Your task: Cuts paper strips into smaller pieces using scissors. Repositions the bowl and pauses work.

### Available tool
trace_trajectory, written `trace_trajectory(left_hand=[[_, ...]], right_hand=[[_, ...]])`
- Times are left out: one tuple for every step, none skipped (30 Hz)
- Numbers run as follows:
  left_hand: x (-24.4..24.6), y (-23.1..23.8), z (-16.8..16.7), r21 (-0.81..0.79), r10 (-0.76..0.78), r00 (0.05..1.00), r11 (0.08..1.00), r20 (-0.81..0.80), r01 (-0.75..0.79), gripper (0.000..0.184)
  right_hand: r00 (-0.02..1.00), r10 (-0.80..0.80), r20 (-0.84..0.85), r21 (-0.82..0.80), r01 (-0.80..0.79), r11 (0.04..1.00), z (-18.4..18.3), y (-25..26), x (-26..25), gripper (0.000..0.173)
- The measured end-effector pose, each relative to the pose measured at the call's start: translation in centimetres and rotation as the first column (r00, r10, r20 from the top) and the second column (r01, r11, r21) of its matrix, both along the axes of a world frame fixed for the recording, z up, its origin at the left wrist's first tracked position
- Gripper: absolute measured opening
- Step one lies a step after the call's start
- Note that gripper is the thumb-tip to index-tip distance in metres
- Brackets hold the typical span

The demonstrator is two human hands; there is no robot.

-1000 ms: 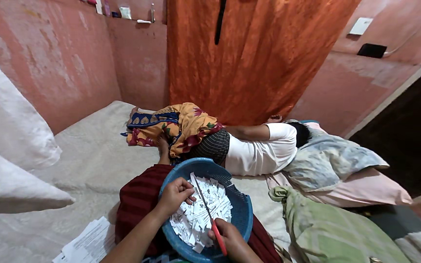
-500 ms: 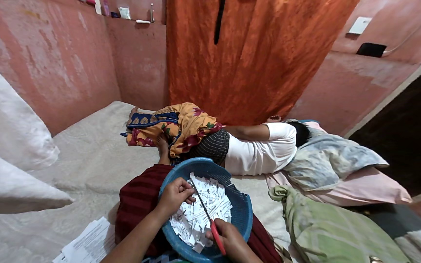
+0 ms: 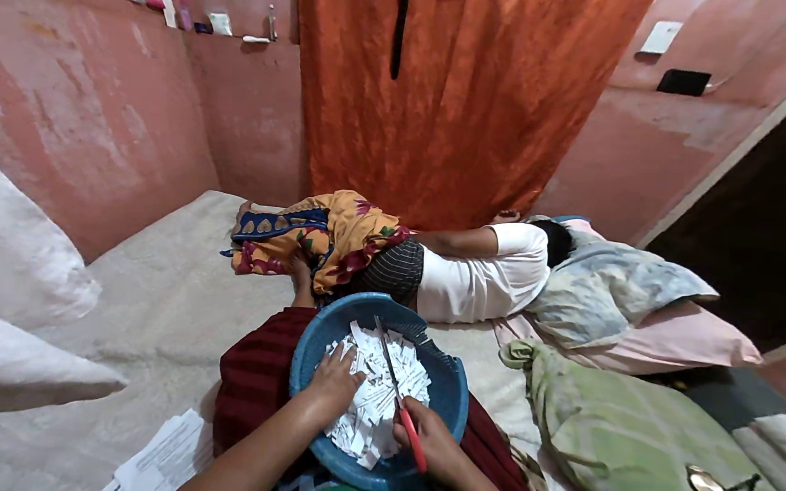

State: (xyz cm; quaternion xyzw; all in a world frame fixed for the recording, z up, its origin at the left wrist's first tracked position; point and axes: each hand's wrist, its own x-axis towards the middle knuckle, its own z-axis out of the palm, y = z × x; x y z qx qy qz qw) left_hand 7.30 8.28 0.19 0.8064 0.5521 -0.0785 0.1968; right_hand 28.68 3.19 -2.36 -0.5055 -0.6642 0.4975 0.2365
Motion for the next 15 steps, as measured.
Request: trace_trajectory(left_hand=[[0.03, 0.11, -0.01, 0.014, 0.004, 1.000, 1.000, -0.006, -0.004, 0.039], [0.04, 0.17, 0.04, 0.020, 0.007, 1.000, 1.000, -0.010, -0.007, 0.039], [0.03, 0.20, 0.04, 0.022, 0.005, 1.000, 1.000, -0.015, -0.005, 0.038], [-0.02, 0.22, 0.03, 0.018, 0.010, 1.000, 1.000, -0.010, -0.010, 0.038], [-0.08, 0.20, 0.02, 0.008, 0.026, 1.000, 1.000, 0.015, -0.026, 0.038], [-0.15, 0.18, -0.08, 0.003, 0.046, 0.997, 0.999, 0.054, -0.047, 0.037], [-0.23, 0.17, -0.30, 0.007, 0.065, 0.993, 0.998, 0.095, -0.066, 0.037], [-0.26, 0.20, -0.46, 0.025, 0.062, 0.991, 0.998, 0.115, -0.066, 0.037], [-0.26, 0.24, -0.57, 0.048, 0.048, 0.992, 0.997, 0.117, -0.054, 0.036], [-0.24, 0.24, -0.57, 0.068, 0.037, 0.993, 0.997, 0.112, -0.045, 0.038], [-0.24, 0.18, -0.48, 0.078, 0.029, 0.995, 0.996, 0.100, -0.037, 0.042], [-0.24, 0.14, -0.42, 0.078, 0.018, 0.997, 0.997, 0.079, -0.024, 0.047], [-0.24, 0.16, -0.45, 0.068, 0.003, 0.998, 0.998, 0.055, -0.007, 0.052], [-0.25, 0.20, -0.56, 0.055, -0.011, 0.999, 0.998, 0.045, 0.008, 0.055], [-0.28, 0.21, -0.61, 0.036, -0.020, 0.998, 0.999, 0.054, 0.018, 0.053]], right_hand=[[1.000, 0.001, 0.001, -0.003, -0.001, 1.000, -0.02, 0.02, -0.03, 0.044], [1.000, 0.001, 0.003, -0.006, -0.001, 1.000, -0.05, 0.03, -0.03, 0.044], [1.000, 0.003, 0.006, -0.009, -0.003, 1.000, 0.00, 0.00, -0.01, 0.044], [1.000, 0.004, 0.007, -0.007, -0.004, 1.000, 0.04, -0.01, 0.02, 0.044], [1.000, 0.006, 0.008, -0.001, -0.006, 1.000, 0.04, 0.00, 0.06, 0.044], [1.000, 0.010, 0.008, 0.004, -0.010, 1.000, 0.01, 0.02, 0.09, 0.044], [1.000, 0.011, 0.007, 0.010, -0.011, 1.000, -0.04, 0.03, 0.10, 0.044], [1.000, 0.010, 0.005, 0.016, -0.010, 1.000, -0.10, 0.05, 0.11, 0.044], [1.000, 0.010, 0.002, 0.019, -0.010, 1.000, -0.16, 0.06, 0.11, 0.044], [1.000, 0.011, -0.001, 0.021, -0.011, 1.000, -0.20, 0.07, 0.10, 0.045], [1.000, 0.012, -0.005, 0.022, -0.012, 1.000, -0.21, 0.06, 0.08, 0.045], [1.000, 0.013, -0.004, 0.022, -0.013, 1.000, -0.18, 0.06, 0.06, 0.045], [1.000, 0.014, -0.001, 0.022, -0.014, 1.000, -0.14, 0.05, 0.06, 0.045], [1.000, 0.017, 0.001, 0.023, -0.017, 1.000, -0.11, 0.05, 0.05, 0.045], [1.000, 0.019, 0.002, 0.025, -0.020, 1.000, -0.10, 0.05, 0.05, 0.045]])
